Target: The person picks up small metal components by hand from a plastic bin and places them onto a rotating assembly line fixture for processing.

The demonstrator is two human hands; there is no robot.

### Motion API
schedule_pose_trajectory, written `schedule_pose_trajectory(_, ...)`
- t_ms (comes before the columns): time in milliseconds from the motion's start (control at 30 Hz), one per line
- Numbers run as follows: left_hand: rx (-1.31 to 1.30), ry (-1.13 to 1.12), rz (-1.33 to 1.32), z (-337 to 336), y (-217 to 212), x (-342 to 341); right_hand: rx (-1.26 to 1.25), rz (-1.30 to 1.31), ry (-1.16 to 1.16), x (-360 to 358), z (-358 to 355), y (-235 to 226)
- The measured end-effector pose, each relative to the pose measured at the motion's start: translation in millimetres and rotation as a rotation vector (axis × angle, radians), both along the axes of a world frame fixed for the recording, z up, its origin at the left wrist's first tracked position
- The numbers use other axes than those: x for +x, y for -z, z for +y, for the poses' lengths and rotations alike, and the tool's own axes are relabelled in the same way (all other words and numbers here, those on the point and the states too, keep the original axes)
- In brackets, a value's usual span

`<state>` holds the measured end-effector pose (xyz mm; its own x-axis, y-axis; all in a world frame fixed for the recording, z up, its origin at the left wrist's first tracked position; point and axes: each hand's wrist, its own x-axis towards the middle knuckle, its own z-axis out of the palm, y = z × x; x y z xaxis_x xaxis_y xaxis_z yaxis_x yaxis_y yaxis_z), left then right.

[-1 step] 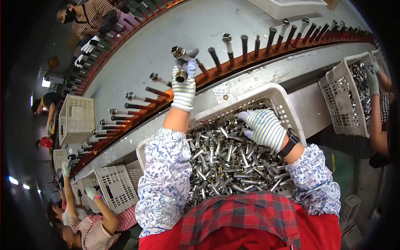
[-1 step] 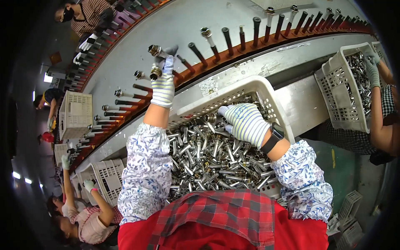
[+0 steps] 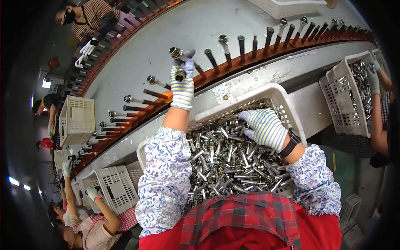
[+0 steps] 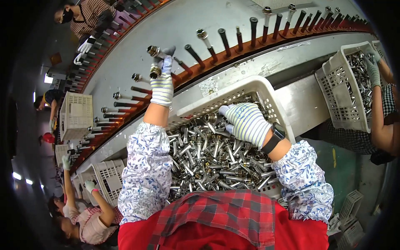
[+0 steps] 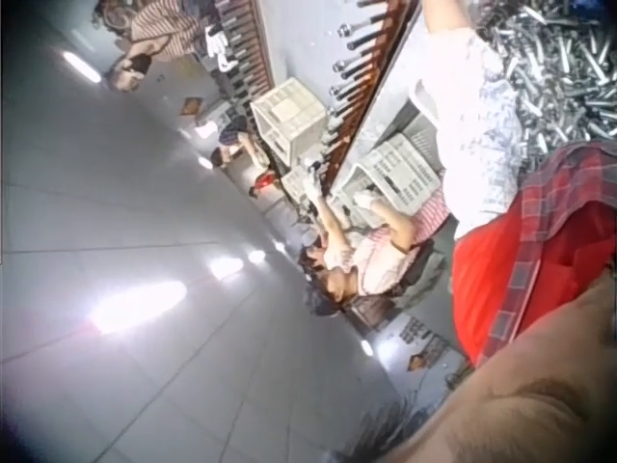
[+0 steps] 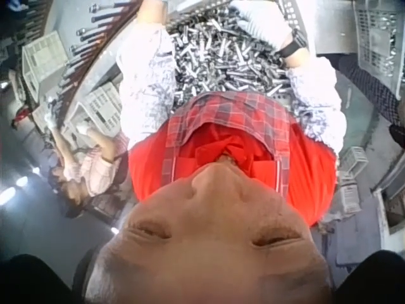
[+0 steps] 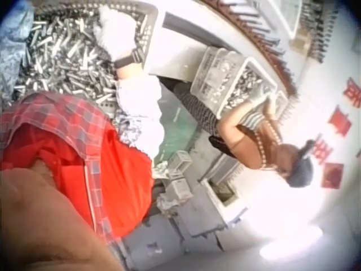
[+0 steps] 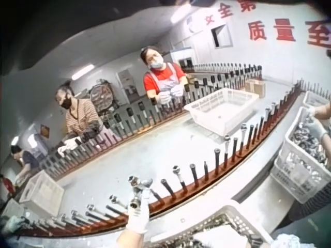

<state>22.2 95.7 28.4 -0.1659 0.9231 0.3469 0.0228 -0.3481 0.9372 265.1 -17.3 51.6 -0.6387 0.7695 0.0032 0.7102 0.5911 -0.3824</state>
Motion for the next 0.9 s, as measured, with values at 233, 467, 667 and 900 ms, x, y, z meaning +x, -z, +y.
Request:
schedule_pose_trajectory(233, -0.047, -0.048, -0.137, 15.5, 30.8, -35.4, -0.069, 0.017, 0.098, 13.6, 16.4, -4.1)
schedule_pose_trajectory(467, -0.015, -0.109, -0.188, 2.9, 54.8, -86.5, -0.056, -0.033, 0.037, 3.7, 7.4, -1.4)
schedule_pose_trajectory(667, -0.142, -0.395, -0.029, -27.8, 62.8, -108.4, 0.017, 0.072, 0.060, 13.2, 5.0, 1.9)
schedule_pose_trajectory(900, -0.059, -0.234, -0.373, -118.6, 32.1, -93.4, -0.094, 0.063, 0.072, 6.4, 10.1, -6.6)
